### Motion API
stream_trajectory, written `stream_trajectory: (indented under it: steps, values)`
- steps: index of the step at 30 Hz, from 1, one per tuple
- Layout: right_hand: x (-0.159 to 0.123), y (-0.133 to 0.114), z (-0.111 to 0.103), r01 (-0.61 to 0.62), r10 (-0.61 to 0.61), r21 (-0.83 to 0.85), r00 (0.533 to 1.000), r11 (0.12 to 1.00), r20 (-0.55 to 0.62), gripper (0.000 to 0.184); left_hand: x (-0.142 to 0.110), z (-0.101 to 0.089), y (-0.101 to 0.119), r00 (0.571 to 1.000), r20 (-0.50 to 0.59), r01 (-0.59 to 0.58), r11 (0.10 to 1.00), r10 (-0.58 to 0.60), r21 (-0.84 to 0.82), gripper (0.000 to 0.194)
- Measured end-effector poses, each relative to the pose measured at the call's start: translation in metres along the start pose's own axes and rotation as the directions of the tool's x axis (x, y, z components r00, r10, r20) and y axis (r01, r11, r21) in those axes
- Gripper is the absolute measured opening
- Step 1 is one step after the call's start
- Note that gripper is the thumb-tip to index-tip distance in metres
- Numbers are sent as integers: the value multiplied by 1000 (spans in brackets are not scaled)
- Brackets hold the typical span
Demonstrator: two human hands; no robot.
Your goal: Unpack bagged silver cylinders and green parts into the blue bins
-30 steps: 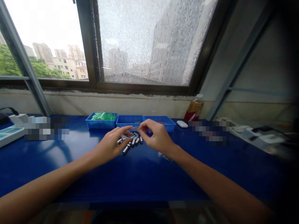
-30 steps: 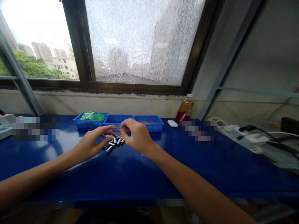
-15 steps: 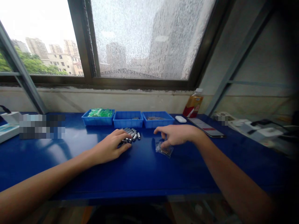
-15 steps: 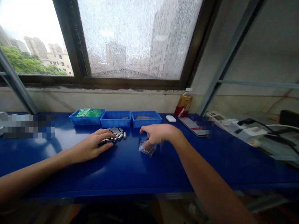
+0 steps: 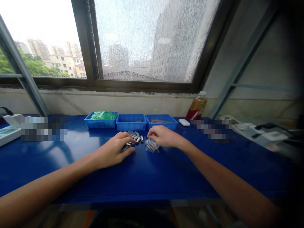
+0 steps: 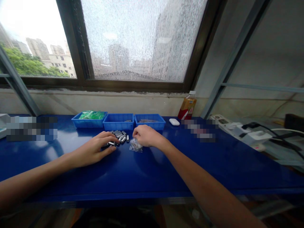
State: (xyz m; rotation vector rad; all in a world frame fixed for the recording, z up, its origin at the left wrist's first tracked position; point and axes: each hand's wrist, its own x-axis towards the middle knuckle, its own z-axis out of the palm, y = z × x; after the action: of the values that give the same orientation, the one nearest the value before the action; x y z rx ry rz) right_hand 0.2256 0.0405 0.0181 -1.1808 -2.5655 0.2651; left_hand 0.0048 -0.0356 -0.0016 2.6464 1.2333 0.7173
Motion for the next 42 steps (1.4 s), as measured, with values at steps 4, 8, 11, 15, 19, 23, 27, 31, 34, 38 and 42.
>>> stream_trajectory:
  steps: [4,8,11,15,19,23,27,31,34,38,42]
  values:
    - [1,-10,-3,27,-1,87,957,996,-289,14,0,-2,3,1000,-27,13,996,-15,-93,25]
    - [-6,-35,4,169,-64,165,862,972,-504,12,3,-3,5,980,20,185,873,-198,-452,33]
    - [-14,-53,15,352,-245,143,840,925,-484,15,7,-2,3,940,55,270,635,-337,-724,42]
    - [-19,-62,23,477,-382,139,820,868,-426,19,9,-3,0,917,19,267,576,-400,-773,29]
    - [-17,-62,22,359,-240,234,876,903,-418,16,7,-6,-2,922,-189,195,829,-337,-524,20]
    - [-11,-60,23,134,-13,473,968,871,-251,40,4,-2,-5,926,-353,94,986,-136,-135,16]
    - [-5,-56,29,26,110,650,980,760,-167,32,3,1,-6,933,-358,-8,997,-20,-75,23]
    - [-6,-53,30,114,105,516,921,849,-376,17,5,-5,0,942,-303,73,971,-142,-227,19]
    - [-10,-55,27,223,-48,277,850,935,-524,13,7,-8,4,931,-77,244,764,-357,-597,39]
    - [-15,-59,26,381,-242,150,796,912,-554,14,9,-7,5,902,86,285,434,-424,-855,41]
    - [-16,-61,26,436,-290,165,792,885,-537,17,9,-6,4,904,89,277,413,-419,-868,23]
